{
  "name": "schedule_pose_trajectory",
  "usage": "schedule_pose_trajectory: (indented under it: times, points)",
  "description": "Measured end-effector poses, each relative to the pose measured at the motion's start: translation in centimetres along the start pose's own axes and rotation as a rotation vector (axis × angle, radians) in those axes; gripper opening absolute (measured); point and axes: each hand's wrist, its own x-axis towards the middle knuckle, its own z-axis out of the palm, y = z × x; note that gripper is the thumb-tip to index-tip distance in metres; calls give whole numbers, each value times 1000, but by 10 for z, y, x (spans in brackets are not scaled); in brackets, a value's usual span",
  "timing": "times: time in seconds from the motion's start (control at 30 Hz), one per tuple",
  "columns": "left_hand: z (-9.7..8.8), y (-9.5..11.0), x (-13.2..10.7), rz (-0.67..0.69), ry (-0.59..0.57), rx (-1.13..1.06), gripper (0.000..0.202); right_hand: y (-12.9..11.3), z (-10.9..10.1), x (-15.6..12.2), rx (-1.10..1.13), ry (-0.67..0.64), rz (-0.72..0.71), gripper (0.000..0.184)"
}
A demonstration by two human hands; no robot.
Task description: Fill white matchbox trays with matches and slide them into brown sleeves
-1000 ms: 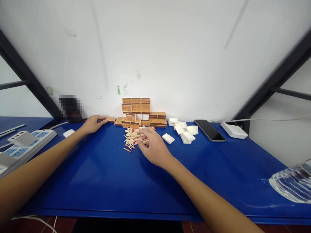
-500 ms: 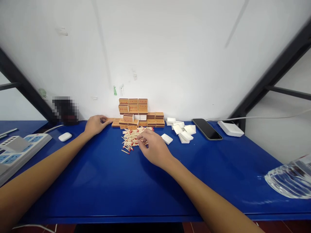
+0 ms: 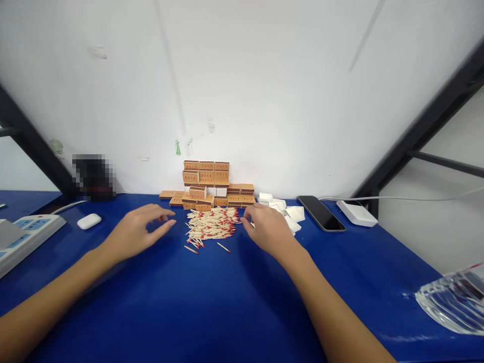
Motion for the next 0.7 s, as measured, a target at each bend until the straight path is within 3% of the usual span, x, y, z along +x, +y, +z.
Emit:
schedule_pose_trajectory:
  times: [0.1, 0.3, 0.43, 0.6, 0.7]
  points:
    - [10, 12, -10, 76, -12, -57, 28, 15, -8, -3, 16, -80, 1, 17]
    - [13, 10, -14, 35, -1, -166, 23, 37, -10, -9, -22, -245, 121, 33]
    - [13, 10, -13, 20, 19, -171, 23, 30, -7, -9, -70, -276, 116, 28]
    - [15, 13, -14, 51, -1, -166, 21, 9, -17, -7, -59, -387, 234, 64]
    - [15, 13, -15, 57, -5, -170, 20, 7, -23, -7, 19, -322, 189, 60]
